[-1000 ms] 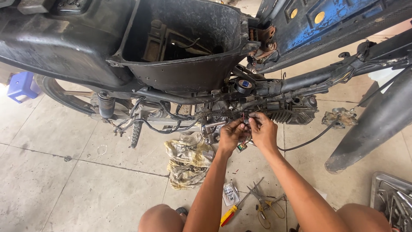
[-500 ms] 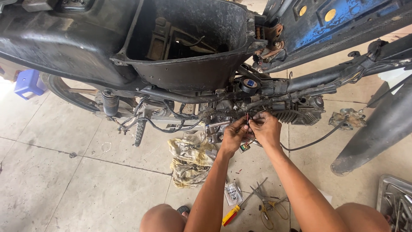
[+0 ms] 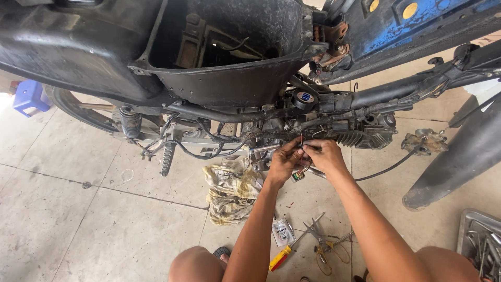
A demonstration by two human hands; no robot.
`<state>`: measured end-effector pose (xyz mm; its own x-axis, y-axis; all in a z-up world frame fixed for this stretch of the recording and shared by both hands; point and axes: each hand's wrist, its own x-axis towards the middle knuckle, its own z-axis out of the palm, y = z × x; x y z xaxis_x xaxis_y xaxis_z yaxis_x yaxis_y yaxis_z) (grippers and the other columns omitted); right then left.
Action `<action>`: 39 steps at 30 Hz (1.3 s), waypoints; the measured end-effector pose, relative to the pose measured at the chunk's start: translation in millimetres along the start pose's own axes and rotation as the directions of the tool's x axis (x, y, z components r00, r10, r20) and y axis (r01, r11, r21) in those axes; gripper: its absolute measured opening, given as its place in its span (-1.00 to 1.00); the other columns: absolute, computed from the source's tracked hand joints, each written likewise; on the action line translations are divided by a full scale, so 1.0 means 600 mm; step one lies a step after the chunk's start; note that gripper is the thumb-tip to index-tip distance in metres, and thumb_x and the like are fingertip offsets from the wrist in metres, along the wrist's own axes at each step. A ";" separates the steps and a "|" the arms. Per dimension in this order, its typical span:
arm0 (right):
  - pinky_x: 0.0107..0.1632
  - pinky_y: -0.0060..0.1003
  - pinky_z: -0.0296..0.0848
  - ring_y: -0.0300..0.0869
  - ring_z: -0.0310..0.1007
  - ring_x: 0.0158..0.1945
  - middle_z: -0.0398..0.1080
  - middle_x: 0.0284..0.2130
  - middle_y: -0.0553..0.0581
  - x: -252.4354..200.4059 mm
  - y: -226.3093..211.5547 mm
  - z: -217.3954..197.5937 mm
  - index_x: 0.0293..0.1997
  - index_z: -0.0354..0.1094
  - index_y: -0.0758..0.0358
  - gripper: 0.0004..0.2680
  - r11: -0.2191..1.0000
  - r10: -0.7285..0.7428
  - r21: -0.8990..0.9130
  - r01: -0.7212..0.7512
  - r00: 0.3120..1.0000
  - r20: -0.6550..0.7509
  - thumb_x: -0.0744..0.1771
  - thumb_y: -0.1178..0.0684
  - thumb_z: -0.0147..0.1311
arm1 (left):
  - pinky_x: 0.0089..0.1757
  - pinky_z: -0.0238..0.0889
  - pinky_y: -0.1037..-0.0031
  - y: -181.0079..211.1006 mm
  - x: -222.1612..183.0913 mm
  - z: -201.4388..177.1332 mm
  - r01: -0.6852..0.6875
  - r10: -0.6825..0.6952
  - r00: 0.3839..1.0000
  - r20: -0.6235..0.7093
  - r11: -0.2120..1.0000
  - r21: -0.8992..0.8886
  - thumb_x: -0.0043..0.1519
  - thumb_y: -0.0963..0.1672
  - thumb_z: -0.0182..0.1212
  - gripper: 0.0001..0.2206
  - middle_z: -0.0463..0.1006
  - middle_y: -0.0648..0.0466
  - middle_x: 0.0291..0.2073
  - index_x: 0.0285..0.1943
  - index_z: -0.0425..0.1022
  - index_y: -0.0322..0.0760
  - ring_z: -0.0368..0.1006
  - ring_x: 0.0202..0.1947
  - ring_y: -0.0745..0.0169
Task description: Repairing and organizing the electrical wiring harness and connectors on a motorcycle
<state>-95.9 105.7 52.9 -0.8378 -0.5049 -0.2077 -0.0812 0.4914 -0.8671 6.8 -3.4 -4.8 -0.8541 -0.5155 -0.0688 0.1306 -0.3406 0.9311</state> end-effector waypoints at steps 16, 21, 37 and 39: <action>-0.53 -0.51 0.38 -0.10 0.57 -0.40 0.47 -0.36 0.28 0.033 0.024 -0.021 0.09 0.51 0.35 -0.78 0.978 -0.005 0.204 -0.039 0.977 0.212 0.36 0.12 0.12 | -0.36 0.63 0.42 -0.020 0.023 -0.021 0.130 -0.130 0.991 0.000 0.985 -0.117 0.44 -0.16 -0.03 -0.69 0.65 -0.03 -0.21 0.36 0.41 -0.24 0.67 -0.31 0.03; -0.39 -0.24 0.48 -0.04 0.60 -0.22 0.59 -0.25 0.35 0.014 0.019 -0.032 -0.04 0.62 0.19 -0.82 0.999 -0.019 -0.045 0.030 0.975 0.224 0.29 0.11 0.25 | -0.49 0.58 0.50 -0.040 0.044 -0.021 0.181 -0.179 0.973 -0.143 0.984 0.000 0.33 -0.10 0.26 -0.79 0.55 0.10 -0.44 0.03 0.59 -0.33 0.61 -0.45 0.26; -0.11 -0.10 0.56 0.11 0.61 -0.07 0.61 -0.20 0.27 -0.002 0.013 -0.023 -0.07 0.64 0.03 -0.81 0.985 -0.020 -0.166 0.054 0.979 0.202 0.27 -0.03 0.26 | -0.56 0.40 0.74 -0.019 0.042 -0.015 0.284 -0.280 0.952 -0.127 0.959 0.011 0.23 0.03 0.41 -0.74 0.60 0.17 -0.43 -0.08 0.62 -0.16 0.58 -0.48 0.44; -0.11 -0.11 0.57 0.10 0.61 -0.08 0.62 -0.22 0.26 0.002 0.018 -0.020 -0.10 0.64 0.01 -0.82 0.981 -0.020 -0.185 0.056 0.982 0.189 0.26 -0.04 0.26 | -0.56 0.40 0.70 -0.005 0.040 -0.005 0.282 -0.271 0.953 -0.134 0.957 0.067 0.19 0.03 0.47 -0.71 0.58 0.16 -0.46 -0.08 0.64 -0.15 0.56 -0.51 0.42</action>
<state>-104.4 118.9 48.4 -0.7188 -0.6399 -0.2718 -0.2265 0.5852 -0.7786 -12.6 -17.3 -10.5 -0.7818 -0.5046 -0.3663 -0.1498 -0.4183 0.8959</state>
